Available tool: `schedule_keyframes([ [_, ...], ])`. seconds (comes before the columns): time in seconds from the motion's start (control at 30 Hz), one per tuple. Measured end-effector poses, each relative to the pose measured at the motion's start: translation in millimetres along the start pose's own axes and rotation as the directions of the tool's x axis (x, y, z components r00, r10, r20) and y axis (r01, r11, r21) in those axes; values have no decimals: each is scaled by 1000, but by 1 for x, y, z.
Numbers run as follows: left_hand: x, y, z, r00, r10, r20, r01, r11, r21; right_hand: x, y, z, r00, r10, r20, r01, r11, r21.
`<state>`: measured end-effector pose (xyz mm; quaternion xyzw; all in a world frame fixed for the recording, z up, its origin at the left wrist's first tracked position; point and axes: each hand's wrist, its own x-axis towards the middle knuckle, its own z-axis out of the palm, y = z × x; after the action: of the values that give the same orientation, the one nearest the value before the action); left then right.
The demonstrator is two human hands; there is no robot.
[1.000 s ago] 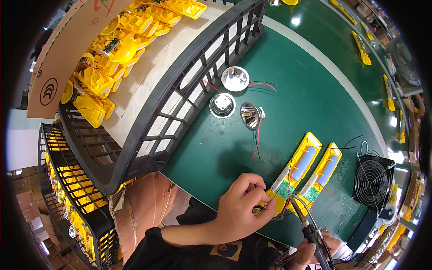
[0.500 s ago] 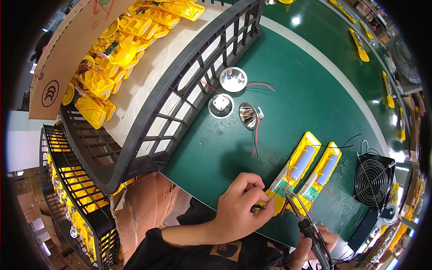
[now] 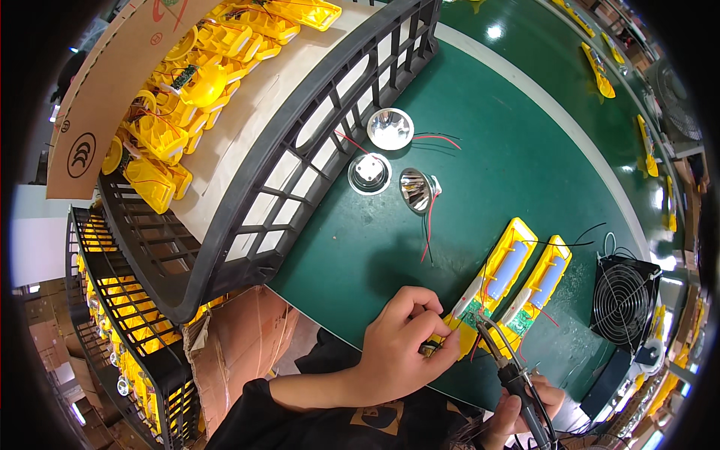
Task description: The person solders electronic components onto flashlight bodies using a soldering iron, places assembled pieces onto a conveyor belt, and retrieves parts from the conveyor belt and containers by hand.
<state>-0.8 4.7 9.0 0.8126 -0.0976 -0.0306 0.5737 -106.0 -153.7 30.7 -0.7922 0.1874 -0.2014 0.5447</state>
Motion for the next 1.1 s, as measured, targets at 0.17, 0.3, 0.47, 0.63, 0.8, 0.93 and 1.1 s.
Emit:
schedule_keyframes([
  [0.17,1,-2,0,1000,7,-5,-7,1000,-3,-1,3,-2,1000,-10,-13,10,999,-31],
  [0.3,1,-2,1,1000,30,-5,-30,1000,-10,7,-6,-12,984,-132,118,139,989,-56],
  [0.47,0,0,0,1000,-6,-1,6,1000,-11,13,-13,-13,968,-181,174,186,982,-11],
  [0.63,1,0,0,999,-26,27,27,1000,-16,4,-3,6,961,-179,-210,164,983,-88],
  [0.8,1,-2,0,1000,27,-3,-27,1000,-4,4,-5,6,967,-147,-206,132,988,-86],
  [0.93,0,1,0,1000,-20,21,20,1000,-3,3,-3,6,964,-152,-218,138,988,-75],
  [1.1,1,1,0,1000,5,0,-5,1000,10,4,-1,4,969,-152,-197,146,988,-44],
])
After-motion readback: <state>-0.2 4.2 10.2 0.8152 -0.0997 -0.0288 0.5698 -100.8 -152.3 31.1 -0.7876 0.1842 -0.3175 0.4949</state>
